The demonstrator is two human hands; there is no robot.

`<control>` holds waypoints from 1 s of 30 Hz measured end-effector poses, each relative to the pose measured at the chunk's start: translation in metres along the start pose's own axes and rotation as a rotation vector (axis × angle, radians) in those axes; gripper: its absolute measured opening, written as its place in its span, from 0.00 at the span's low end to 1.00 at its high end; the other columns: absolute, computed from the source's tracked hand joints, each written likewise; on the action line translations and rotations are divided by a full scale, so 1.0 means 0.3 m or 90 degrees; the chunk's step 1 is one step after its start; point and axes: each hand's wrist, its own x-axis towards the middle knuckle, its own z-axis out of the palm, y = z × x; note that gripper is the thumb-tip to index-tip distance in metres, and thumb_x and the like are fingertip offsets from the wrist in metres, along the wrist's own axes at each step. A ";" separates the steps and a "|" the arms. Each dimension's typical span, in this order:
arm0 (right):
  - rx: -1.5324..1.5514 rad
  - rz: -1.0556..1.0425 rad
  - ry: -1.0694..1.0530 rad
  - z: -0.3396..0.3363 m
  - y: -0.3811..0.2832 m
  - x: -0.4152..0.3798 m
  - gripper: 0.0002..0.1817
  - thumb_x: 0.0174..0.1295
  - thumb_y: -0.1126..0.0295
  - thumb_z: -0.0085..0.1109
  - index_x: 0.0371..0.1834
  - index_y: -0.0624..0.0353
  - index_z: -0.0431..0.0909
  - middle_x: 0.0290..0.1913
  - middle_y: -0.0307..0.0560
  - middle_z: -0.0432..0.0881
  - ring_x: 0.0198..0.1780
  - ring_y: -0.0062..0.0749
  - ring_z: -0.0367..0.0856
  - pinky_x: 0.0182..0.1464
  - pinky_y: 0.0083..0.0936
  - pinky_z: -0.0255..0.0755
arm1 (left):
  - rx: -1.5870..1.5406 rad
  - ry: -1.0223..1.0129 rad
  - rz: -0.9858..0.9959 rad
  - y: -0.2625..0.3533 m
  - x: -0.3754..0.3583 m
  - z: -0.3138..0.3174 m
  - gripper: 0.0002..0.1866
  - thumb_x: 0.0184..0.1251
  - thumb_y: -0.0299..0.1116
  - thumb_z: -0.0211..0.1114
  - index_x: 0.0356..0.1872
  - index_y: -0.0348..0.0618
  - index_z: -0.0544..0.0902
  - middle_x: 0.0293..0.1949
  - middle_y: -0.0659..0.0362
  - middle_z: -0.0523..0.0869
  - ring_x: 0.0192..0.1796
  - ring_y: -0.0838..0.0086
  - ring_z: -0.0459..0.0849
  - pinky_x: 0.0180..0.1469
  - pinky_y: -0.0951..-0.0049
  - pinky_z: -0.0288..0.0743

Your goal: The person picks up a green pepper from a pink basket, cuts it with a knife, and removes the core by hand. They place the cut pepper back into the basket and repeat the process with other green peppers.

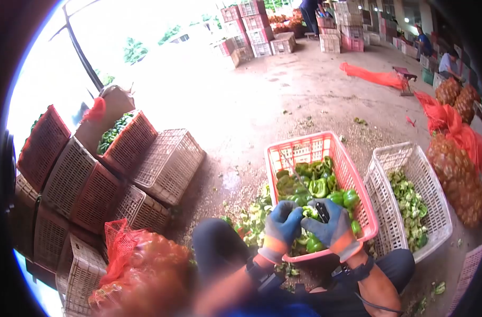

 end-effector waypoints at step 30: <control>0.494 0.375 0.215 -0.337 0.255 0.036 0.17 0.69 0.47 0.63 0.31 0.45 0.77 0.14 0.30 0.64 0.10 0.21 0.60 0.13 0.25 0.53 | -0.160 -0.158 -0.017 0.177 -0.042 0.061 0.07 0.75 0.29 0.65 0.47 0.41 0.78 0.30 0.66 0.80 0.27 0.83 0.75 0.28 0.82 0.68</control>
